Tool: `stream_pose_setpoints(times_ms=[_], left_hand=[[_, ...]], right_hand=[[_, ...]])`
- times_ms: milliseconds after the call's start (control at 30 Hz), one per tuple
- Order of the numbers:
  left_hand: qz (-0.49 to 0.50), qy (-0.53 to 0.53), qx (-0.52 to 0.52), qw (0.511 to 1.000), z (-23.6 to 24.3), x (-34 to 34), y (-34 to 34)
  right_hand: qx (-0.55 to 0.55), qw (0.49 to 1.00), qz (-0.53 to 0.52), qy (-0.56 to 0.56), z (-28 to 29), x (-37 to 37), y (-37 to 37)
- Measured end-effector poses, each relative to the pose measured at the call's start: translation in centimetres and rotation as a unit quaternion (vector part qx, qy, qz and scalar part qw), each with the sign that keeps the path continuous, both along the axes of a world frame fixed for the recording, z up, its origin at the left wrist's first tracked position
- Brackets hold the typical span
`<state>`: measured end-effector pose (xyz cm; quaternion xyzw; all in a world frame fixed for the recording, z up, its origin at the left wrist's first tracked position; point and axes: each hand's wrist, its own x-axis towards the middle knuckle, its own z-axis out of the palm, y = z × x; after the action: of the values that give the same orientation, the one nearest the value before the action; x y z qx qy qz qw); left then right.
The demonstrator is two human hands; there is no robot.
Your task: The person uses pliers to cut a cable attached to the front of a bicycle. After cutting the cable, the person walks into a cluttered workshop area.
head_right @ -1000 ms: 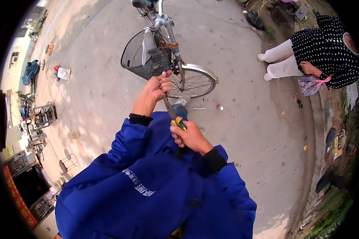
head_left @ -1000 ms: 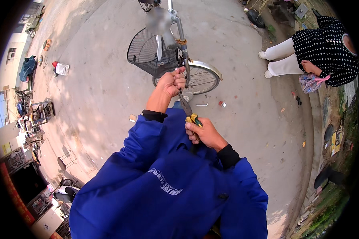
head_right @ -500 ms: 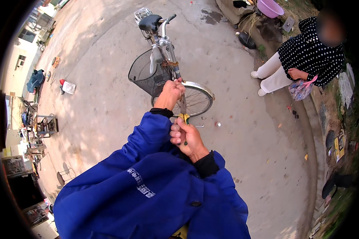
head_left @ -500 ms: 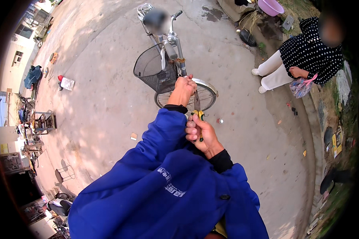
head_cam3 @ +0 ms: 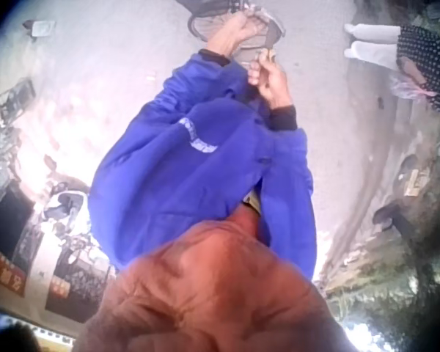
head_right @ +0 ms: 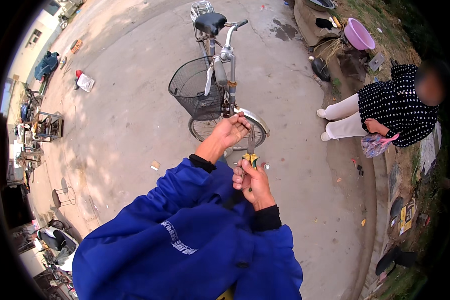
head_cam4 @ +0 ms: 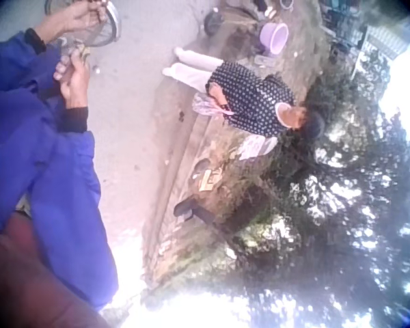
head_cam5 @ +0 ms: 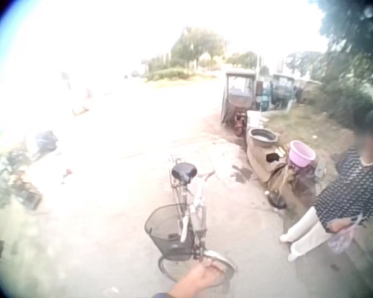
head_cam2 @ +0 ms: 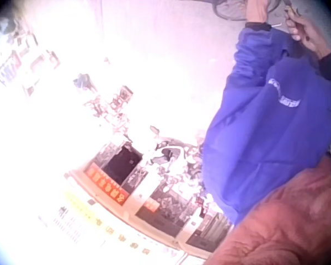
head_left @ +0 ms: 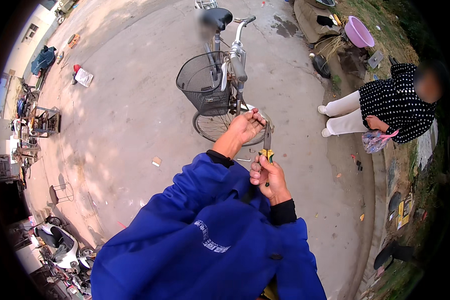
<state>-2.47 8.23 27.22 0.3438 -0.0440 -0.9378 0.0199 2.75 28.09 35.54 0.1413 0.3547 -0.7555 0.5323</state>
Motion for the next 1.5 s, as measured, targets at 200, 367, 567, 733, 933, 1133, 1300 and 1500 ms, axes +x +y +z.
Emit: stream_pose_setpoints(times_ms=[200,367,567,733,933,1133,1300,1500], left_hand=[[-0.045,-0.049,-0.048,0.997,-1.1,2.0,0.3],[-0.127,-0.005,-0.069,0.99,-1.8,4.5,-1.8],[-0.177,-0.075,-0.131,0.973,0.1,6.5,-4.8],[-0.226,-0.045,-0.24,0.943,-1.1,7.6,-5.4],[-0.3,-0.042,-0.485,0.82,0.6,6.8,-5.7],[-0.34,0.0,-0.509,0.791,0.5,6.8,-6.9],[-0.409,0.062,-0.526,0.743,0.4,7.5,-7.7],[-0.435,0.075,-0.453,0.774,0.5,7.1,-8.3]], right_hand=[[0.114,0.987,0.078,0.077,-1.4,1.4,0.2],[0.232,0.928,0.147,0.25,-2.8,3.4,0.1],[0.406,0.654,0.269,0.579,-2.5,2.9,-0.6],[0.457,0.487,0.282,0.689,-4.4,3.0,-0.7],[0.489,0.38,0.297,0.727,-3.7,1.9,-2.3],[0.497,0.363,0.295,0.731,-3.1,1.0,-3.2],[0.482,0.347,0.315,0.74,-3.1,0.2,-2.1],[0.416,0.38,0.321,0.761,-3.2,-1.5,-1.4]])
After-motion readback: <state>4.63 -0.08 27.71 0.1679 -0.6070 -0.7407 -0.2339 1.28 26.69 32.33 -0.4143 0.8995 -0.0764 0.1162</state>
